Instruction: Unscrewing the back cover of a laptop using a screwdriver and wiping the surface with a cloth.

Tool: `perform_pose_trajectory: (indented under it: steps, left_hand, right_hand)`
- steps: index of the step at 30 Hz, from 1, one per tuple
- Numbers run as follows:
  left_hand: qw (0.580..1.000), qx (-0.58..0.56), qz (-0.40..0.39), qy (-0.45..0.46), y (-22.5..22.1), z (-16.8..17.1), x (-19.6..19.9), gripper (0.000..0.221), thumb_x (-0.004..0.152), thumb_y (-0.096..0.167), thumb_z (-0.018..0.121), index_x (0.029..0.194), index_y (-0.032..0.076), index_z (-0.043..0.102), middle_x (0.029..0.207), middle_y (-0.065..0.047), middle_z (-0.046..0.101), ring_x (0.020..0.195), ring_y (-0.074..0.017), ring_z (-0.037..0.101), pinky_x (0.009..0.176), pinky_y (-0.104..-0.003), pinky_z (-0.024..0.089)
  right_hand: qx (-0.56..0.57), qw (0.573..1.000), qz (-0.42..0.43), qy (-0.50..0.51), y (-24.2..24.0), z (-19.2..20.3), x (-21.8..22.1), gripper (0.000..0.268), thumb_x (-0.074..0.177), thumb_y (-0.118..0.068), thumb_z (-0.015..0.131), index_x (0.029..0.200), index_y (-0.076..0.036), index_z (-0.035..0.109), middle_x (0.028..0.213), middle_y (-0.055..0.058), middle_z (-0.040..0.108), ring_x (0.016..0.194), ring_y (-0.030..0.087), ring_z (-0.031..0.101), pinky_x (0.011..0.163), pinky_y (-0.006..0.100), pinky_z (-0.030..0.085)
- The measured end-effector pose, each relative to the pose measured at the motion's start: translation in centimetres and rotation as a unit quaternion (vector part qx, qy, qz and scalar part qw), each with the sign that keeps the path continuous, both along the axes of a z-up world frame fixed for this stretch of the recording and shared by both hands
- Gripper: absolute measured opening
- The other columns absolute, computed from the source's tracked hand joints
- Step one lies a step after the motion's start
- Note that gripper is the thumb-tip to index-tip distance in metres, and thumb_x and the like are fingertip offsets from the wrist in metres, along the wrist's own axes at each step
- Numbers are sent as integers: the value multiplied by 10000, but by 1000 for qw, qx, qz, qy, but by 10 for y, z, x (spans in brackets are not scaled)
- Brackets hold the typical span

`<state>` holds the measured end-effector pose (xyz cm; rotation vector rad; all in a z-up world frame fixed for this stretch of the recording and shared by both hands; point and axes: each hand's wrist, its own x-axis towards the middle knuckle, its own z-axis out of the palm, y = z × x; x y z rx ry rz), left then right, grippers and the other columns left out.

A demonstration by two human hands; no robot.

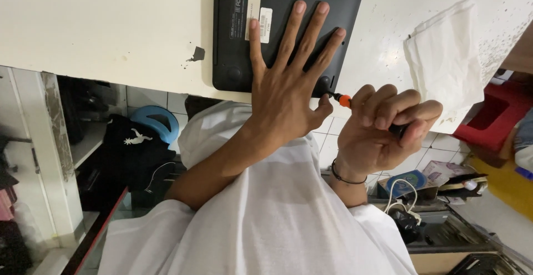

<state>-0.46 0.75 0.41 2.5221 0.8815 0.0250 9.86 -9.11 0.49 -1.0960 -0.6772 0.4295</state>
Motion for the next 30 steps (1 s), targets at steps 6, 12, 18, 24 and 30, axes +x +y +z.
perform_pose_trajectory:
  steps: [6,12,18,24,30]
  left_hand:
    - [999,-33,-21,34,4,6,1,922,1000,462,754,1697,245,190,1708,-97,42,1581,-336,13,1213,-765,14]
    - [999,-36,-7,14,3,1,1,899,964,451,716,1694,271,222,1718,-72,58,1599,-314,21,1229,-748,-10]
    - [1000,-14,7,-15,0,-1,0,907,917,420,754,1681,263,291,1707,-72,111,1592,-311,69,1236,-752,40]
    - [1000,-16,3,-18,1,0,0,904,921,439,747,1682,251,297,1702,-88,116,1588,-325,75,1230,-755,35]
    - [1000,-25,-1,3,1,2,1,905,950,429,753,1691,264,261,1707,-78,82,1586,-316,41,1229,-753,24]
  right_hand:
    - [68,990,13,-122,3,-26,17,314,1099,-465,441,1152,-156,444,682,4,329,521,131,258,476,278,307]
    - [77,907,-80,-406,8,-30,29,123,1114,-120,437,1235,-115,416,865,224,532,678,312,587,500,424,549]
    - [-11,840,-206,-503,-26,-25,33,307,994,-29,683,1203,-63,460,960,207,567,773,341,635,596,393,580]
    - [-20,829,-196,-524,-33,-30,29,338,986,67,661,1241,23,443,1056,195,477,691,462,681,527,485,634]
    - [-43,822,-115,-557,-36,-15,35,311,1032,68,612,1294,53,445,912,319,570,771,492,702,526,531,665]
